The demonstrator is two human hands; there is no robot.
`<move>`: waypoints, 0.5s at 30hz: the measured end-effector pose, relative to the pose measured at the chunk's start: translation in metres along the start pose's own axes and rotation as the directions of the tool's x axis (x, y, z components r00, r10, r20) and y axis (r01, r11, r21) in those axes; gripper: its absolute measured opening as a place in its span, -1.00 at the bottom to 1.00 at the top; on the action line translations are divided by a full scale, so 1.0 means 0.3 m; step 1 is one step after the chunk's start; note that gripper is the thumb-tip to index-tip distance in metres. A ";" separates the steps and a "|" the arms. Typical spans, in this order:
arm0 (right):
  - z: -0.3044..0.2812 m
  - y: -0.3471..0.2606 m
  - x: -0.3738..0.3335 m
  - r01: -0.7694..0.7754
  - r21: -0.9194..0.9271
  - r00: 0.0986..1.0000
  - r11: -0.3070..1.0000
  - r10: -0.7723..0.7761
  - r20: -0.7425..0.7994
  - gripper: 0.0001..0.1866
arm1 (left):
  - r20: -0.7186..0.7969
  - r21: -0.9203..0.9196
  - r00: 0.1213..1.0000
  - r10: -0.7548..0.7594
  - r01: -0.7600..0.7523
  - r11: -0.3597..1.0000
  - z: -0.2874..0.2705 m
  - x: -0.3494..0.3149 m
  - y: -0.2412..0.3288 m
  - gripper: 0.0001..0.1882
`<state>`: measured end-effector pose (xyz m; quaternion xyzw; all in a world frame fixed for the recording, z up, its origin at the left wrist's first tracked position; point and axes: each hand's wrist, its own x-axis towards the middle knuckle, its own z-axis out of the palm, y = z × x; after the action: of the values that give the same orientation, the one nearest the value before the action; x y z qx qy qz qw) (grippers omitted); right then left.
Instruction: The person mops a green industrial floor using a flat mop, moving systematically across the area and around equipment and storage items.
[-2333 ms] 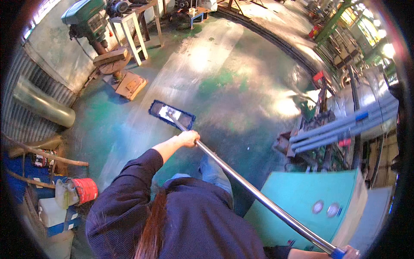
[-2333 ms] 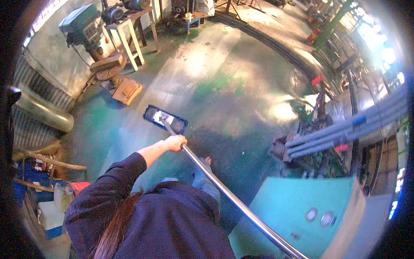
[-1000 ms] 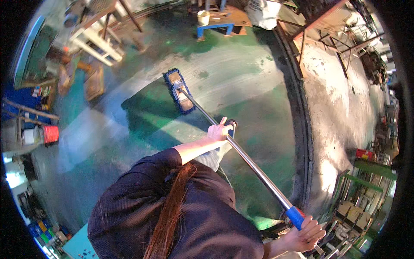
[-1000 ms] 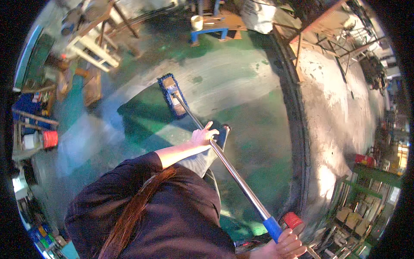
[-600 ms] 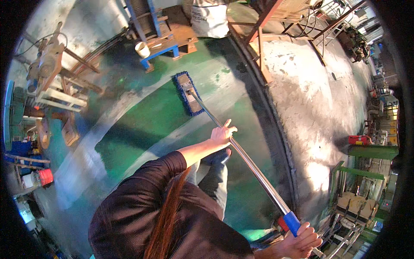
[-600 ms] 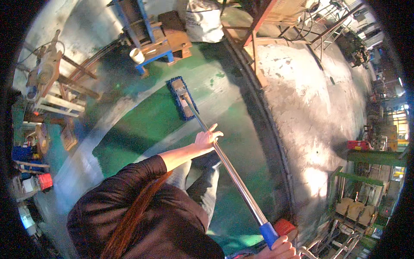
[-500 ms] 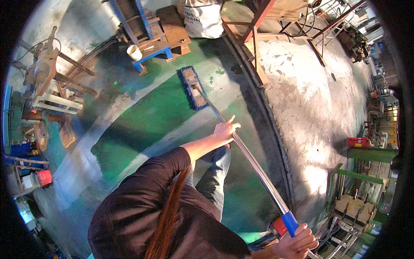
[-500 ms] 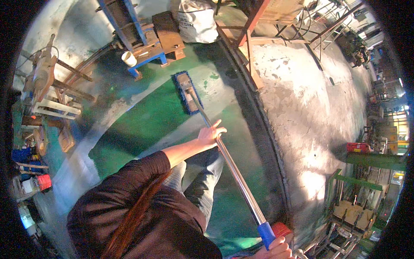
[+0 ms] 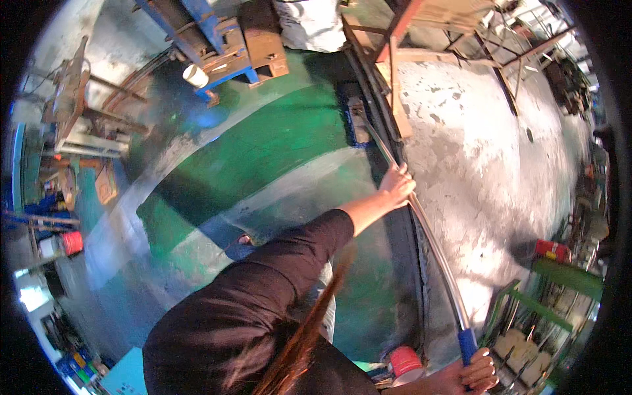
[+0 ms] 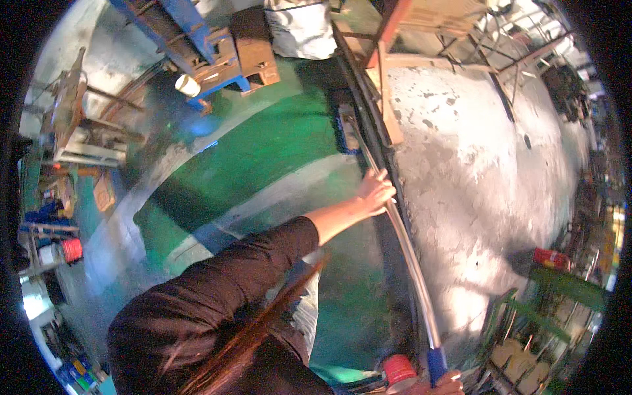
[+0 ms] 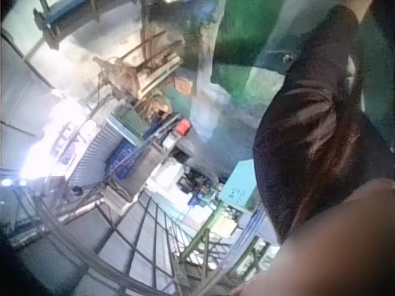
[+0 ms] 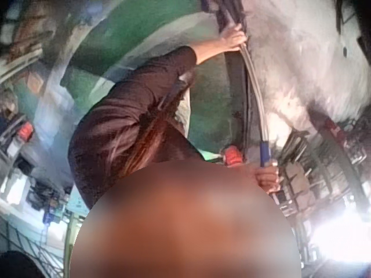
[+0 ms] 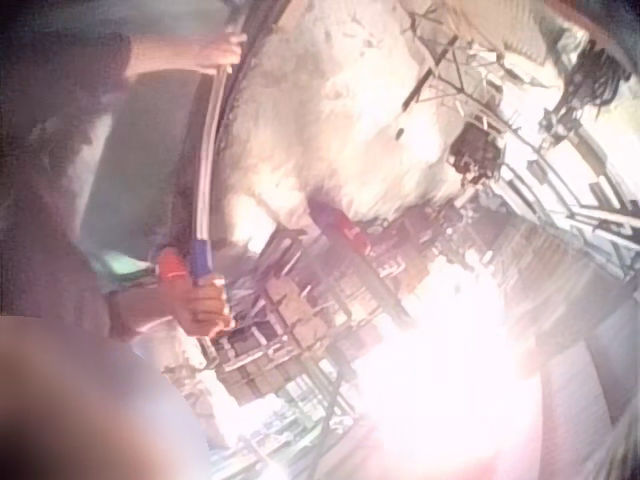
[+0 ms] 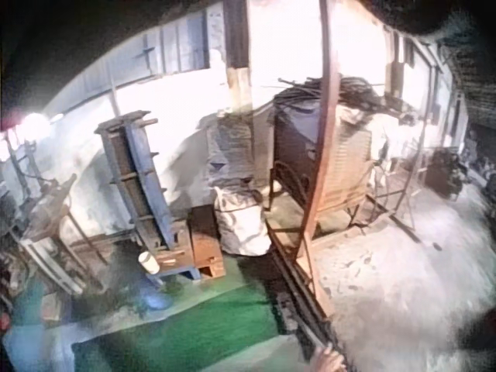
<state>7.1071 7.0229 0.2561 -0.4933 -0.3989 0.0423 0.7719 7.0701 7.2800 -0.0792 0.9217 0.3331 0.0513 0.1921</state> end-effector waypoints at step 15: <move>0.392 -0.202 -0.487 -0.229 0.002 0.973 0.974 0.228 0.044 -0.65 | -0.135 -0.249 0.947 -0.291 0.251 0.935 -0.101 -0.976 -0.521 -0.81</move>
<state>6.9108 7.0104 0.2434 -0.5320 -0.3561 0.1430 0.7548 6.7442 7.2144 -0.1021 0.8307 0.4643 0.1406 0.2731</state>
